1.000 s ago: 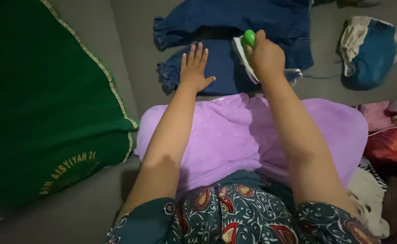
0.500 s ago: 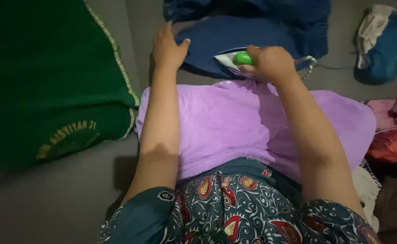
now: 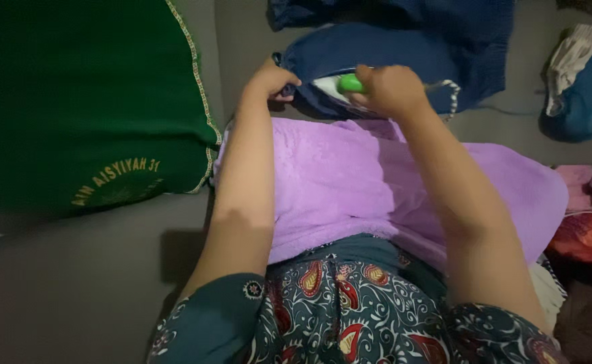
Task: The person irons a pair of blue pants on a purple towel, then switches to ironing a light blue patterned garment. They use a green and white iron, smoothing the fabric with their hands between passes.
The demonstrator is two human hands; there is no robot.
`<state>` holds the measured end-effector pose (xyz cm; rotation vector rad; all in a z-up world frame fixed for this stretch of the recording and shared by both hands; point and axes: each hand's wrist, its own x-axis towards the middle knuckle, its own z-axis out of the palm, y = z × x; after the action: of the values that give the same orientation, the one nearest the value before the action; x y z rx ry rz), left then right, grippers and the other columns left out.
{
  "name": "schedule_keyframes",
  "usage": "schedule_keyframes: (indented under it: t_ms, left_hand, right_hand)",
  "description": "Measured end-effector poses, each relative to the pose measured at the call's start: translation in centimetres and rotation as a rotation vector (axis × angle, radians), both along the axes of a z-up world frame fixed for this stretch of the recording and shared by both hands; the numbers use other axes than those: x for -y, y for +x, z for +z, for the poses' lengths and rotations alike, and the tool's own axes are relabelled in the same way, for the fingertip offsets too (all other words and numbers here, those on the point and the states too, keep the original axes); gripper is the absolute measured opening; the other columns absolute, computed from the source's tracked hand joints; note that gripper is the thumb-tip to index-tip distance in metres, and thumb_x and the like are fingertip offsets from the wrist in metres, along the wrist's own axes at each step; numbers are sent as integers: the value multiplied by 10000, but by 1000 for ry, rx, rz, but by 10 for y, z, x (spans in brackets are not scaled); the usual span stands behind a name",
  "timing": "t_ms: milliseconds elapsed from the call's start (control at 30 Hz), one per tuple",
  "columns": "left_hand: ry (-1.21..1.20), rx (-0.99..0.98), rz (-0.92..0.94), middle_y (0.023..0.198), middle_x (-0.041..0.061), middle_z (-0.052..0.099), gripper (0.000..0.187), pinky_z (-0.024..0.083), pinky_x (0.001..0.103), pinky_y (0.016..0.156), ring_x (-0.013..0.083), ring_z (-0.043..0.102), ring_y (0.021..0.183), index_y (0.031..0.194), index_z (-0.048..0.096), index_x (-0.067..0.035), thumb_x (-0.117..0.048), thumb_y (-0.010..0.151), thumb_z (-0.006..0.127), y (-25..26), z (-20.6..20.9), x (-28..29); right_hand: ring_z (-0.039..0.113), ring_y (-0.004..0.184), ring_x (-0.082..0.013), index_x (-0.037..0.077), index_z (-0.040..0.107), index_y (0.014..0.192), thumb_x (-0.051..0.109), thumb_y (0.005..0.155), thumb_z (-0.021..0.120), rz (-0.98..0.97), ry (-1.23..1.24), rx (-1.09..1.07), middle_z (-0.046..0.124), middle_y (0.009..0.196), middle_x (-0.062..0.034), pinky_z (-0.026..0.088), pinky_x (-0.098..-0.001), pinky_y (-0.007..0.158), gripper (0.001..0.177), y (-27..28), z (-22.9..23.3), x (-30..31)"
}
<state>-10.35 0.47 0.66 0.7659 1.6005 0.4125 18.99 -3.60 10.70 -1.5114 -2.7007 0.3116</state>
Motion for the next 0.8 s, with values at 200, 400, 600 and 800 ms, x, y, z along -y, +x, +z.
schedule_keyframes:
  t_ms: [200,400,600,800]
  left_hand:
    - [169,-326,-204,1441,269,527,1096,619,373,555,304,751,854,1598,203,-49,25,682,801,2,-3,6]
    - [268,-505,-311,1418,283,526,1112,549,457,936,439,585,1225,1512,318,-62,-68,584,929,1,-17,7]
    - [247,-468,-345,1336,262,638,851,507,439,1057,413,601,1293,1407,472,-66,-75,647,854,-12,-19,9]
    - [327,-512,-393,1301,231,635,763,503,441,997,417,588,1245,1305,533,-77,1,606,828,-15,-35,12]
  right_hand:
    - [712,705,-366,184,718,1181,565,897,695,97,-70,62,734,846,-136,559,-506,650,476,46,4,2]
    - [703,667,-371,199,735,1149,614,864,698,149,-35,-27,736,825,-138,551,-509,606,505,11,5,4]
    - [710,740,-364,104,679,1056,548,956,730,41,57,-192,742,886,-135,557,-496,665,458,-48,-1,16]
    - [702,684,-370,118,709,1032,505,872,739,196,-21,-108,729,813,-144,551,-507,642,420,-33,16,12]
